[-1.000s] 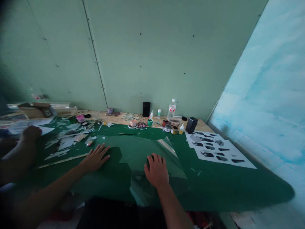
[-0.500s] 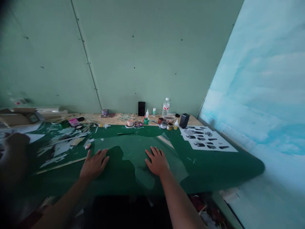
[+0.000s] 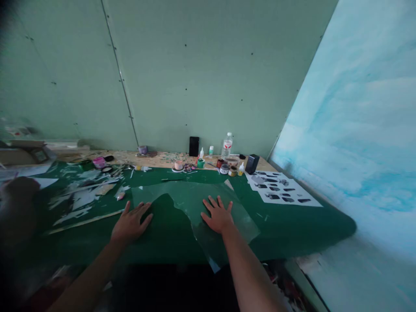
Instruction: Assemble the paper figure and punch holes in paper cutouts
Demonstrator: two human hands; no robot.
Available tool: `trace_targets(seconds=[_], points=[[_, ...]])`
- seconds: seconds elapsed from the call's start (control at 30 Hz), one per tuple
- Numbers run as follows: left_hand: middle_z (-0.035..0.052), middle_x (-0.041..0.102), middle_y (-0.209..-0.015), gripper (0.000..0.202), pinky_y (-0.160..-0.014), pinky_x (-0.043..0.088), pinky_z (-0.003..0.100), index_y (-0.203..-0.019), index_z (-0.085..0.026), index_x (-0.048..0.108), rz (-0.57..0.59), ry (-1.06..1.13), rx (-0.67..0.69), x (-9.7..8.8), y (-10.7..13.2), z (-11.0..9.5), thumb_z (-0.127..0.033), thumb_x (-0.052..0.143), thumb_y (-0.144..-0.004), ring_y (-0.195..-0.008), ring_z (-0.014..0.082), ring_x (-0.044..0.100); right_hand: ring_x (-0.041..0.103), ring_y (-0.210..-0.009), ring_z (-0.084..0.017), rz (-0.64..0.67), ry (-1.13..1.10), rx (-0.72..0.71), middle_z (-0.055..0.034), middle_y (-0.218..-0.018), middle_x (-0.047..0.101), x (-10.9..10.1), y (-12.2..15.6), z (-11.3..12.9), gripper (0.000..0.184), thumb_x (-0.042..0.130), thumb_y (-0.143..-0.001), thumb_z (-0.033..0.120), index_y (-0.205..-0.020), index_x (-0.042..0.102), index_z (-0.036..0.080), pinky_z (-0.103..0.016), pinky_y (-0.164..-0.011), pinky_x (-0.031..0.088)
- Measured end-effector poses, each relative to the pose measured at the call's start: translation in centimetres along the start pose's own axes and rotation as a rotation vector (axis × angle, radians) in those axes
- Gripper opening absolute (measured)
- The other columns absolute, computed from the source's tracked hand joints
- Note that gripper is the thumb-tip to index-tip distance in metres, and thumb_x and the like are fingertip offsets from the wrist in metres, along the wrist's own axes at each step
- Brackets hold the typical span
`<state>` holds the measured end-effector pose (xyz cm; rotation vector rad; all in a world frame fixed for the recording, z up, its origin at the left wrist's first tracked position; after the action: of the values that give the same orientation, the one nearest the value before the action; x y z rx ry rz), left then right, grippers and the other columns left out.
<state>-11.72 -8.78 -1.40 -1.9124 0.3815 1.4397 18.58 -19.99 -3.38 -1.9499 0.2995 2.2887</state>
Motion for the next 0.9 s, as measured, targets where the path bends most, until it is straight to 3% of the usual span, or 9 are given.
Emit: trace_targets(seconds=[0.17, 0.37, 0.53, 0.63, 0.73, 0.9], points=[[0.0096, 0.056, -0.14, 0.053, -0.119, 0.007, 0.058, -0.142, -0.018, 0.047, 0.042, 0.002, -0.035, 0.7, -0.4, 0.5, -0.043, 0.035, -0.096, -0.139, 0.0285, 0.039, -0.003, -0.148, -0.037, 0.06, 0.0, 0.042, -0.0002, -0.163, 0.0, 0.0, -0.4, -1.7, 0.068, 0.027, -0.089, 0.072, -0.15, 0.019, 0.045, -0.076, -0.104, -0.004], [0.0075, 0.046, -0.149, 0.058, -0.115, 0.009, 0.065, -0.144, -0.021, 0.044, 0.093, -0.01, -0.079, 1.1, -0.5, 0.9, -0.051, 0.034, -0.095, -0.144, 0.0318, 0.029, 0.001, -0.149, -0.036, 0.081, -0.015, 0.057, 0.0011, -0.163, 0.004, -0.8, -0.4, -3.5, 0.066, 0.029, -0.088, 0.072, -0.149, 0.023, 0.046, -0.076, -0.106, 0.001], [0.0105, 0.049, -0.146, 0.055, -0.114, 0.006, 0.066, -0.14, -0.019, 0.048, 0.093, -0.056, -0.094, 0.8, -1.9, 0.3, -0.047, 0.034, -0.095, -0.14, 0.0325, 0.036, 0.007, -0.149, -0.034, 0.014, -0.025, 0.051, 0.0, -0.163, 0.012, -1.5, -0.7, -3.7, 0.067, 0.031, -0.089, 0.069, -0.149, 0.028, 0.04, -0.071, -0.11, 0.003], [0.0148, 0.057, -0.138, 0.049, -0.116, 0.008, 0.061, -0.131, -0.014, 0.057, 0.075, -0.094, -0.09, 0.8, -3.6, -0.4, -0.04, 0.036, -0.095, -0.137, 0.0326, 0.042, 0.01, -0.148, -0.033, -0.057, -0.019, 0.07, -0.0042, -0.162, 0.017, -1.9, -0.8, -4.0, 0.068, 0.033, -0.091, 0.065, -0.149, 0.033, 0.032, -0.069, -0.111, 0.004], [0.0186, 0.06, -0.131, 0.045, -0.117, 0.015, 0.055, -0.122, -0.009, 0.061, 0.066, -0.11, -0.08, 0.9, -4.7, -1.0, -0.036, 0.037, -0.094, -0.133, 0.032, 0.046, 0.018, -0.147, -0.034, -0.107, -0.012, 0.045, -0.0023, -0.16, 0.025, -1.7, -0.4, -4.3, 0.06, 0.034, -0.092, 0.061, -0.145, 0.04, 0.034, -0.073, -0.109, 0.008], [0.0159, 0.063, -0.127, 0.045, -0.115, 0.016, 0.061, -0.123, -0.012, 0.062, 0.056, -0.1, -0.079, 0.9, -3.4, -1.3, -0.038, 0.038, -0.095, -0.122, 0.0312, 0.056, 0.027, -0.144, -0.035, -0.198, -0.013, 0.056, -0.0014, -0.157, 0.032, -0.4, 1.4, -5.9, 0.058, 0.032, -0.093, 0.062, -0.144, 0.042, 0.037, -0.072, -0.11, 0.013]])
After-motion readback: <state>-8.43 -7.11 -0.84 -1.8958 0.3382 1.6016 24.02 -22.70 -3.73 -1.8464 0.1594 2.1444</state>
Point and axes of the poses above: each hand's wrist, its own y-axis away from the middle knuckle, its own x-axis out of the palm, z = x × y, the point moved 8 cm from there along -y, towards the middle knuckle
